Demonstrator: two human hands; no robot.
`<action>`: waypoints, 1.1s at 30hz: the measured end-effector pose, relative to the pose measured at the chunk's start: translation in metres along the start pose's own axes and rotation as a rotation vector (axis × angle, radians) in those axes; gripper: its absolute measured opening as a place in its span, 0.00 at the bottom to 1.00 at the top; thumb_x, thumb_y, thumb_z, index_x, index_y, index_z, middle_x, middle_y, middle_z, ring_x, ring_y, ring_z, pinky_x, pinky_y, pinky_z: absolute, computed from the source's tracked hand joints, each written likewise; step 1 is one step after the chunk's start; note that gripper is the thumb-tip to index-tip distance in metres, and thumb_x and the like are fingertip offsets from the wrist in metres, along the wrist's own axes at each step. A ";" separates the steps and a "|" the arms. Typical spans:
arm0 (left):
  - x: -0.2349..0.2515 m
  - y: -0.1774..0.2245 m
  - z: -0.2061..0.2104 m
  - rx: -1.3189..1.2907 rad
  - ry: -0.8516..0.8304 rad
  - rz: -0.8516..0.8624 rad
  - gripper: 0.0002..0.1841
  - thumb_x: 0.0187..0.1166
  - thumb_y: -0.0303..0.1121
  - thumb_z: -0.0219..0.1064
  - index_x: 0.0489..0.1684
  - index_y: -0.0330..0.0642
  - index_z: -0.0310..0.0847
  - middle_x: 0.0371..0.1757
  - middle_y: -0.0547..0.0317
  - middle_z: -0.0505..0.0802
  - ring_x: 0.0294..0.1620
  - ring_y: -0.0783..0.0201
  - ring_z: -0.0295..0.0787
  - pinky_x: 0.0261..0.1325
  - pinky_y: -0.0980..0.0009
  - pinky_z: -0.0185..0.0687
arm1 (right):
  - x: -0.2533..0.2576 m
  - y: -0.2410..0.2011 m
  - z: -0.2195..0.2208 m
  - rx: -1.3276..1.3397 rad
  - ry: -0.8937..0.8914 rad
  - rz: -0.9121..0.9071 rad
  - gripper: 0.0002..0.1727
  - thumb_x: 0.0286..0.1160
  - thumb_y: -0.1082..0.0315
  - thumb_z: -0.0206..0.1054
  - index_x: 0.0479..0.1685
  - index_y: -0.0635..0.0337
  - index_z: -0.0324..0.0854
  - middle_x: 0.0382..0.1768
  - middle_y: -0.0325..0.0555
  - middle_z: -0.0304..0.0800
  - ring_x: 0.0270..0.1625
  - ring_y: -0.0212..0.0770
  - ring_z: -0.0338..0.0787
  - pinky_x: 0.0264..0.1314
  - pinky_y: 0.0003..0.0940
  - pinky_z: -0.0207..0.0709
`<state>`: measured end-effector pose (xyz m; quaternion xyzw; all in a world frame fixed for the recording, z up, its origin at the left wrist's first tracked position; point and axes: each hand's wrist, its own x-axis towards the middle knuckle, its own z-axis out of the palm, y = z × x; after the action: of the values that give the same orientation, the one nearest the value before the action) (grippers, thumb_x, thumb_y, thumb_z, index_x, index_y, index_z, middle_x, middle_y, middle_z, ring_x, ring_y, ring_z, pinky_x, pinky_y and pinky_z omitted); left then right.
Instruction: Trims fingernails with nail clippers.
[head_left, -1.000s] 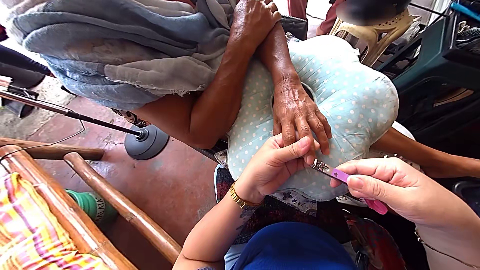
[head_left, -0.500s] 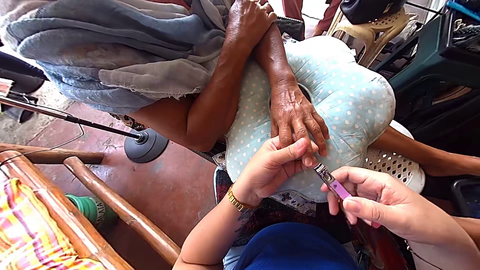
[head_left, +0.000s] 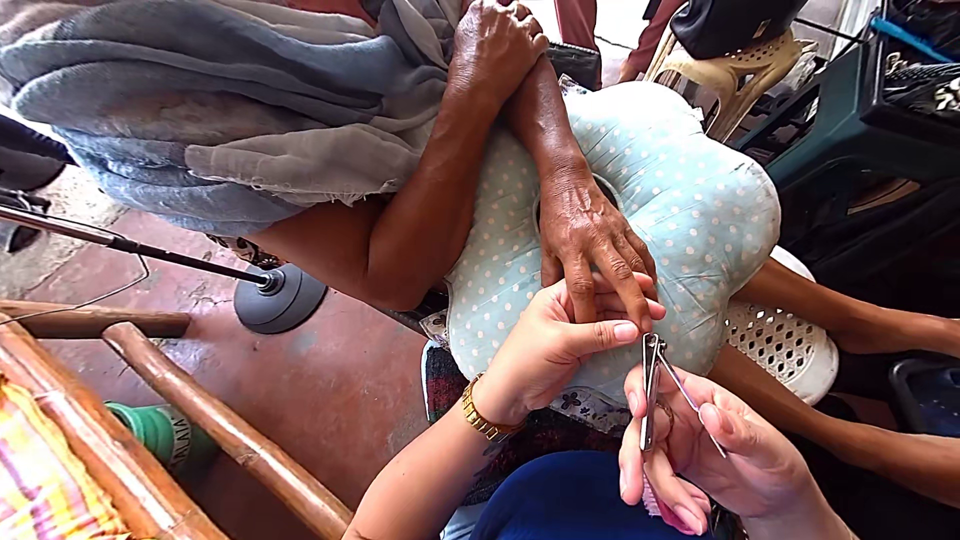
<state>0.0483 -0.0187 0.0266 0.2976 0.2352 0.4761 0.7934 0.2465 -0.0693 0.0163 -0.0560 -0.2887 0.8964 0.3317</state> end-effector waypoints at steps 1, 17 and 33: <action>0.000 -0.001 0.001 0.009 0.011 0.008 0.18 0.72 0.11 0.65 0.60 0.28 0.83 0.49 0.46 0.96 0.50 0.63 0.95 0.61 0.70 0.89 | 0.000 0.001 -0.001 0.004 0.004 -0.015 0.22 0.89 0.53 0.59 0.68 0.60 0.76 0.46 0.58 0.96 0.35 0.37 0.97 0.38 0.25 0.89; 0.002 -0.009 0.010 0.127 0.124 0.080 0.14 0.74 0.11 0.65 0.55 0.25 0.84 0.45 0.46 0.96 0.46 0.61 0.97 0.58 0.67 0.92 | -0.001 -0.002 -0.007 -0.010 0.050 -0.009 0.25 0.89 0.48 0.57 0.67 0.60 0.77 0.40 0.52 0.96 0.33 0.33 0.96 0.37 0.22 0.88; 0.004 -0.011 0.009 0.161 0.129 0.106 0.13 0.73 0.12 0.67 0.53 0.26 0.85 0.44 0.47 0.96 0.46 0.63 0.96 0.56 0.70 0.91 | 0.002 0.004 0.004 -0.186 0.245 -0.091 0.17 0.87 0.58 0.63 0.63 0.61 0.78 0.34 0.47 0.95 0.26 0.26 0.90 0.30 0.18 0.84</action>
<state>0.0624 -0.0214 0.0247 0.3410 0.3070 0.5151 0.7240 0.2413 -0.0724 0.0180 -0.1823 -0.3302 0.8363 0.3980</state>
